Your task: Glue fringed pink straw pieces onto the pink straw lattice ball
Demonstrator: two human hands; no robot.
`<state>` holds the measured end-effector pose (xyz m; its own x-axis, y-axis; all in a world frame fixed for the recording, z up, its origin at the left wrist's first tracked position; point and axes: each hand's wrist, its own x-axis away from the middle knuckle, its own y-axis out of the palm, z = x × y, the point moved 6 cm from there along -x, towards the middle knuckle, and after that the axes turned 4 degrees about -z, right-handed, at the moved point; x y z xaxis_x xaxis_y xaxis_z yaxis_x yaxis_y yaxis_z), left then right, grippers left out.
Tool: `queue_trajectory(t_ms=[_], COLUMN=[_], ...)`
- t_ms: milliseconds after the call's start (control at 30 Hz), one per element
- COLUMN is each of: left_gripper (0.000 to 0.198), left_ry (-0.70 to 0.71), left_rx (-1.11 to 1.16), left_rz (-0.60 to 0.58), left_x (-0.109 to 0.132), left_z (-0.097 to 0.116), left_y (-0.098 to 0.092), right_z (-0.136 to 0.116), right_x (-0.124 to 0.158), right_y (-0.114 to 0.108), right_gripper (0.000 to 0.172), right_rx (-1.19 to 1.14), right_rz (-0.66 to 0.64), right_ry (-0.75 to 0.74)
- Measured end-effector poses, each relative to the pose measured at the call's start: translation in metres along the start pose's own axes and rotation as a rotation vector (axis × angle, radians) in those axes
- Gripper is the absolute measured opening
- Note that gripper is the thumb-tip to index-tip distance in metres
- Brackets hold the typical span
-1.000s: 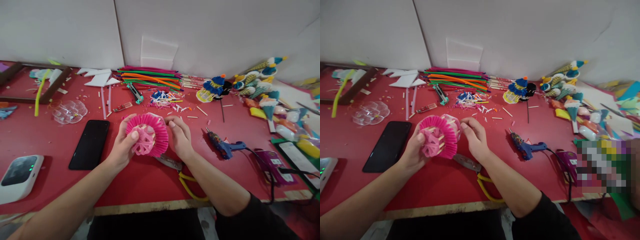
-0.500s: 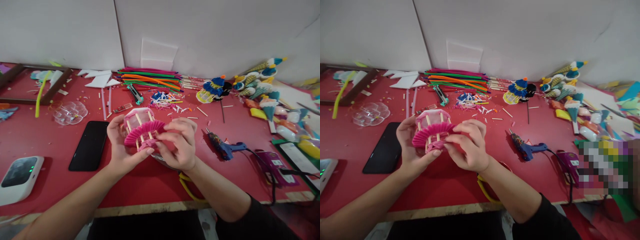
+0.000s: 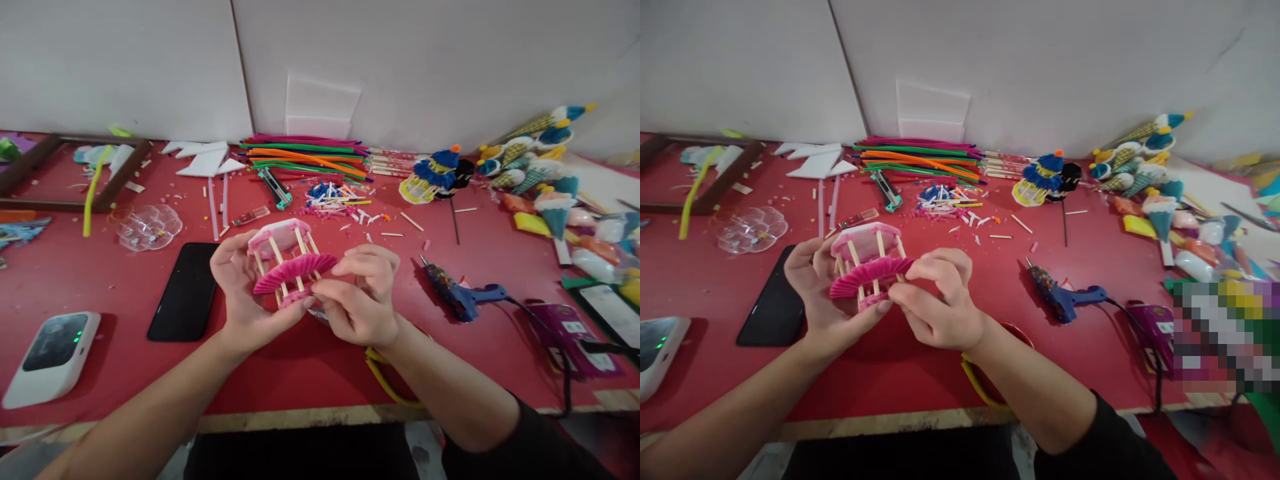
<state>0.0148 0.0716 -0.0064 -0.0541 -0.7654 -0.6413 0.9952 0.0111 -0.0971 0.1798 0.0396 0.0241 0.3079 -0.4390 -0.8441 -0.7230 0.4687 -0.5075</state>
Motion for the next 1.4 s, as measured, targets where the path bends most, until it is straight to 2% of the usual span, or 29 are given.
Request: queue_trajectory(t_ms=[267,500,700,900,1067,1200,1400], left_gripper=[0.091,0.107,0.094,0.092,0.094,0.100,0.097], left_ry=[-0.043,-0.044,-0.028,-0.066,-0.071,-0.081,-0.008], left_rx=[0.007,-0.046,-0.080,-0.097,-0.103,-0.129,-0.148], left_rz=[0.027,-0.013,0.026,0.075,0.095,0.063,0.008], left_x=[0.002,0.005,0.004,0.002,0.004,0.006,0.006], left_z=[-0.006,-0.023,-0.019,-0.015,-0.014,-0.016,-0.011], left_y=[-0.007,-0.004,-0.005,-0.006,-0.007,-0.007,-0.003], right_z=[0.000,0.003,0.006,0.004,0.004,0.004,0.004], right_x=[-0.001,-0.002,-0.003,-0.003,-0.003,-0.002,0.000], right_y=[-0.001,0.001,0.000,0.000,0.000,0.001,0.001], right_gripper=[0.005,0.011,0.006,0.011,0.015,0.014,0.018], right_rx=[0.080,0.065,0.151,0.189,0.180,0.175,0.125], right_rz=[0.033,0.048,0.061,0.046,0.044,0.059,0.084], right_ry=[-0.015,0.029,0.076,0.017,0.049,0.034,0.018])
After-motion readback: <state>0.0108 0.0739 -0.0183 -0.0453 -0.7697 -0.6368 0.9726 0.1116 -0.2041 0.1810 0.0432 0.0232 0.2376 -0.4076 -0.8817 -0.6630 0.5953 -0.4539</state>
